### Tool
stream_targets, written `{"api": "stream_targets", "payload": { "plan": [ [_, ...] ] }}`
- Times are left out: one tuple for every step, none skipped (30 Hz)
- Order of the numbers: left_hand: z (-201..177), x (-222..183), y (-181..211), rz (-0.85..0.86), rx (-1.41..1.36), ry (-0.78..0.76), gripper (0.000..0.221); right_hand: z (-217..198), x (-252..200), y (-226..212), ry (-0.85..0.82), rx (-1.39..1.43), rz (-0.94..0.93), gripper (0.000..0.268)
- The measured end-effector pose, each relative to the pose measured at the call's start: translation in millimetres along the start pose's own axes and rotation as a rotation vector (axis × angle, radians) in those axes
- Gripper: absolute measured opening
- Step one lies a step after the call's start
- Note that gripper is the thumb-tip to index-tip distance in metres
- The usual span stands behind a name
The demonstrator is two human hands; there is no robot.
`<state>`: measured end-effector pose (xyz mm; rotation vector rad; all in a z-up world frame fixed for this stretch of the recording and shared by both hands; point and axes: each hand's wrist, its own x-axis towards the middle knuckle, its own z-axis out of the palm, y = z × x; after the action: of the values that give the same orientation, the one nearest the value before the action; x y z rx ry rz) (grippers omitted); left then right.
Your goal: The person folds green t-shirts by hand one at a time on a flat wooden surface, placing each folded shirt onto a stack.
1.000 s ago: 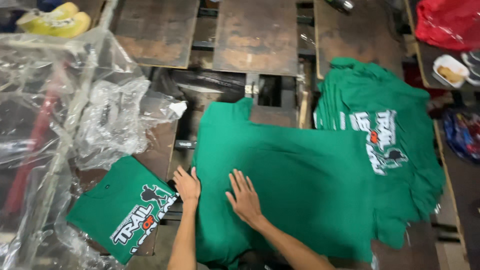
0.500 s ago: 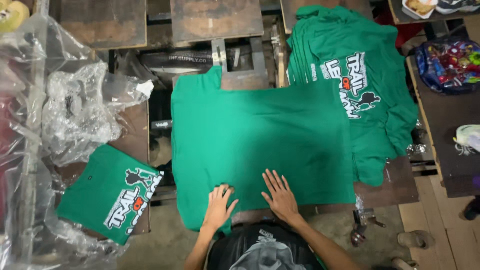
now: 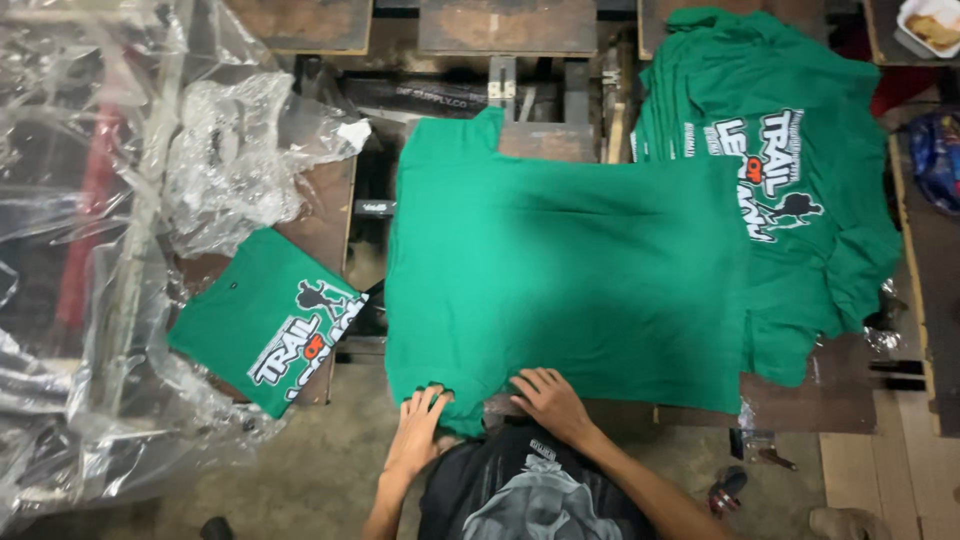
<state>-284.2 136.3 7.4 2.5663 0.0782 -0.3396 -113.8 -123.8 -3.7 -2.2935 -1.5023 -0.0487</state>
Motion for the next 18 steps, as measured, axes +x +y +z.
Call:
{"api": "stream_targets", "payload": {
  "plan": [
    [9, -4, -3, -0.010, -0.003, 0.004, 0.080, 2, 8, -7, -0.004, 0.004, -0.010, 0.033],
    [18, -7, -5, -0.046, 0.075, 0.085, 0.071, 3, 17, -14, -0.072, 0.066, -0.096, 0.037],
    [25, -10, -9, -0.080, 0.157, 0.165, 0.063, 5, 27, -21, -0.135, 0.126, -0.182, 0.043],
    [26, -7, -11, -0.087, 0.159, 0.169, 0.063, 8, 35, -25, -0.135, 0.129, -0.190, 0.043],
    [29, -6, -13, -0.045, 0.109, 0.198, 0.060, 11, 43, -30, -0.163, 0.090, -0.250, 0.044],
    [31, -4, -15, -0.002, 0.060, 0.227, 0.057, 14, 51, -35, -0.191, 0.051, -0.311, 0.047],
    [27, -2, -15, -0.009, 0.059, 0.231, 0.057, 16, 53, -34, -0.192, 0.053, -0.319, 0.047],
    [24, 1, -16, -0.014, 0.038, 0.239, 0.036, 19, 56, -34, -0.148, 0.083, -0.349, 0.034],
    [19, 2, -19, -0.021, 0.018, 0.249, 0.020, 23, 60, -35, -0.102, 0.113, -0.382, 0.023],
    [14, 6, -23, -0.029, 0.018, 0.254, 0.020, 23, 61, -35, -0.104, 0.116, -0.392, 0.023],
    [9, 8, -25, -0.017, -0.045, 0.250, 0.021, 22, 61, -36, -0.104, 0.163, -0.379, 0.017],
    [4, 10, -28, -0.004, -0.108, 0.246, 0.024, 22, 61, -36, -0.105, 0.211, -0.367, 0.012],
    [-8, 10, -25, -0.008, -0.111, 0.251, 0.024, 21, 62, -38, -0.109, 0.211, -0.373, 0.012],
    [-20, 10, -22, -0.018, -0.137, 0.278, 0.020, 20, 64, -41, -0.067, 0.348, -0.253, 0.011],
    [-33, 10, -19, -0.024, -0.162, 0.303, 0.016, 18, 66, -43, -0.024, 0.483, -0.126, 0.011],
    [-40, 14, -21, -0.026, -0.165, 0.305, 0.016, 20, 65, -40, -0.026, 0.482, -0.128, 0.011],
    [-46, 16, -23, -0.064, -0.283, 0.259, 0.017, 22, 64, -37, -0.065, 0.572, 0.056, 0.016],
    [-52, 19, -24, -0.102, -0.401, 0.213, 0.019, 24, 62, -34, -0.104, 0.657, 0.243, 0.022]
  ]
}}
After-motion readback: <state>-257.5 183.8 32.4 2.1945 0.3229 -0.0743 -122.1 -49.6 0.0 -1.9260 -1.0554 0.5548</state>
